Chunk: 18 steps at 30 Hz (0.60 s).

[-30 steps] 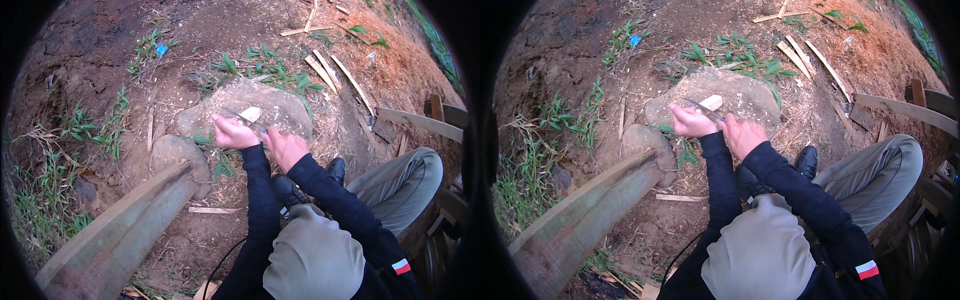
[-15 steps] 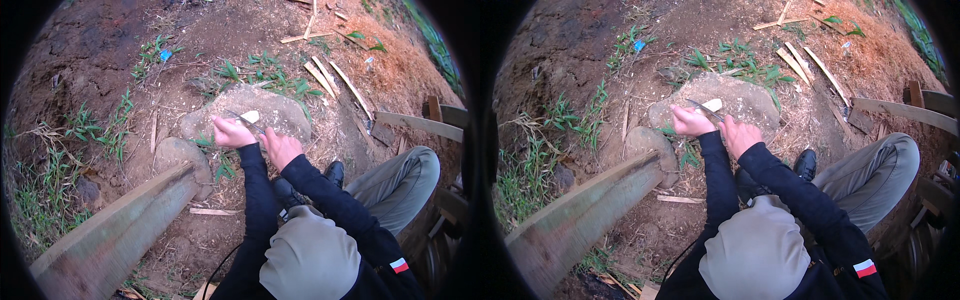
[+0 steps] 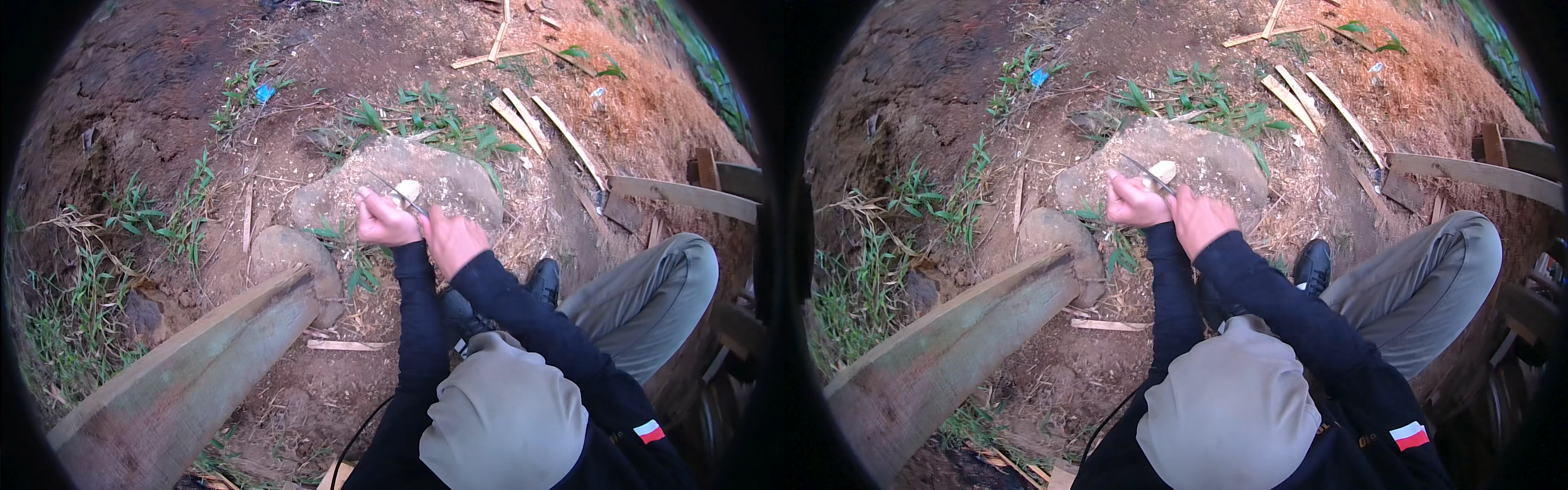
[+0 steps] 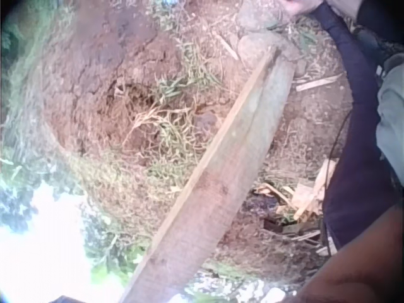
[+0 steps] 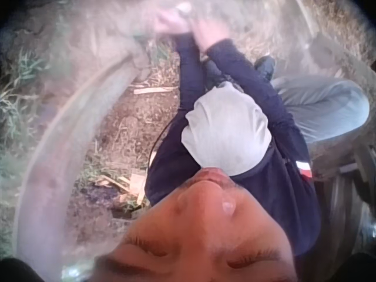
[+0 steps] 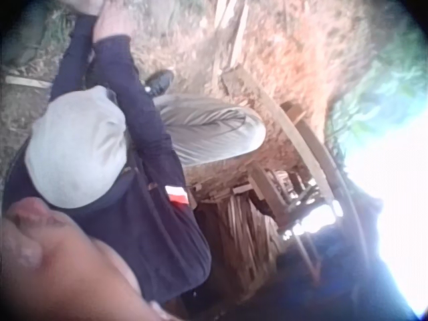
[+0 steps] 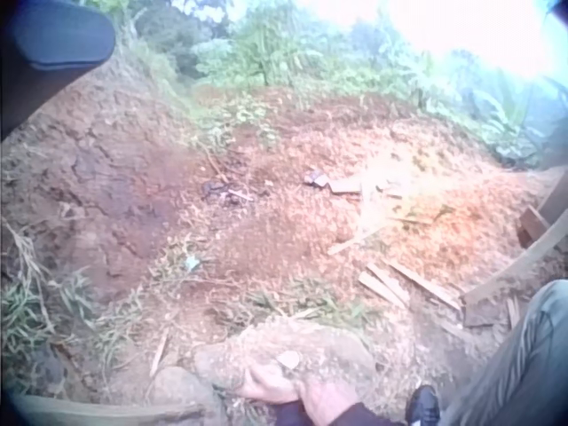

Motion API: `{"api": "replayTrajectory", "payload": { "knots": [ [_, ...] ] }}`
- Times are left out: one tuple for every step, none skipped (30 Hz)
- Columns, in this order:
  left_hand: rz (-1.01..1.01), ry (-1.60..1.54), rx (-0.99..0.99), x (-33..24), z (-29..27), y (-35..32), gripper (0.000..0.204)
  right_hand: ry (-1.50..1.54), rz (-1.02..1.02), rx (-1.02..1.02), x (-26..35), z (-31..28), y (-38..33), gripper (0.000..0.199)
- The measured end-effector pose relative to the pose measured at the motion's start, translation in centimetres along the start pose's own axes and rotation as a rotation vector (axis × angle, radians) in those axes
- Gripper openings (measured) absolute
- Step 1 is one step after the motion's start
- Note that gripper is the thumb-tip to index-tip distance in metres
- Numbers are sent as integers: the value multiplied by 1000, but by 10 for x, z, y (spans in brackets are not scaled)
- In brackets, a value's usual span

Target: The person sits on the ground and uses a curved knife to carve a small rectangular piece of wood. They repeatedly shave thin layers off the wood, rotating it to work on different sides, and occasionally inspect the carved surface.

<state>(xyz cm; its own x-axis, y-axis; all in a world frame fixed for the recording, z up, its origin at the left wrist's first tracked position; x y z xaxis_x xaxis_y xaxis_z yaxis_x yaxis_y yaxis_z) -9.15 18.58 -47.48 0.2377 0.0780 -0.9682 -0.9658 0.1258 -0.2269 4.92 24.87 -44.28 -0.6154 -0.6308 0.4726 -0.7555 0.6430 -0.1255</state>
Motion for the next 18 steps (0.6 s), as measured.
{"api": "replayTrajectory", "payload": {
  "knots": [
    [35, 12, -64, -2, 2, -2, 46, -14, -11, -11, 1, -4, 8, 29],
    [-8, -11, -72, 1, 0, 1, 47, 0, 0, 13, 0, -4, 5, 29],
    [-50, -33, -81, 4, -2, 4, 47, 14, 11, 38, -2, -4, -2, 29],
    [-88, -64, -93, 3, -1, 6, 48, 24, 12, 57, -4, -5, -6, 29],
    [-8, 3, -69, -7, 2, 4, 48, -27, 17, 101, -5, -2, -11, 29],
    [-29, -13, -75, -8, 4, 6, 48, -16, -11, 56, -2, -4, -4, 29],
    [-62, -23, -71, -6, 8, 2, 48, -7, -25, 13, -1, -2, 4, 30],
    [-101, -32, -61, -1, 11, -2, 49, 0, -29, -29, -4, 0, 9, 30],
    [-109, -22, -66, 2, 13, -6, 49, -64, -35, -26, -12, 7, 13, 32],
    [-94, -10, -91, 3, 4, 2, 49, -37, -29, -14, -9, 10, 9, 32],
    [-71, -7, -120, 0, -2, 13, 49, -13, -35, -9, -9, 11, 1, 33],
    [-49, -6, -149, -3, -9, 23, 49, 11, -41, -3, -9, 13, -5, 33],
    [-79, -38, -88, -1, -5, 23, 51, -70, -25, -4, -17, 11, -13, 32],
    [-37, -10, -84, -4, -4, 18, 52, -104, 4, -5, -25, 12, -14, 32],
    [5, 19, -81, -8, -2, 11, 52, -137, 32, -7, -34, 12, -13, 31],
    [50, 47, -73, -12, 3, 7, 53, -169, 62, -13, -42, 10, -8, 31],
    [18, 53, -79, -6, -3, 10, 53, -134, 82, -86, -45, -3, -4, 30],
    [14, 51, -62, -4, -6, 14, 53, -57, 82, -113, -47, -9, -2, 30]
  ]
}}
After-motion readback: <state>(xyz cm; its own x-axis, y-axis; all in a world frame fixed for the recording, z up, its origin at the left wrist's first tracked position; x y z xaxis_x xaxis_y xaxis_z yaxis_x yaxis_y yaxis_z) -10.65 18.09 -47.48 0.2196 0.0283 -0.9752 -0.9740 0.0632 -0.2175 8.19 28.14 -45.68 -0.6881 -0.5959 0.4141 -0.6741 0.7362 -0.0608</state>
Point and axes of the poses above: each hand's wrist, its own y-axis towards the middle knuckle, its own z-axis out of the palm, x = y × z, the point moved 10 cm from there along y, towards the middle knuckle, and after that the axes turned 15 degrees about -z, right-handed, at the moved point
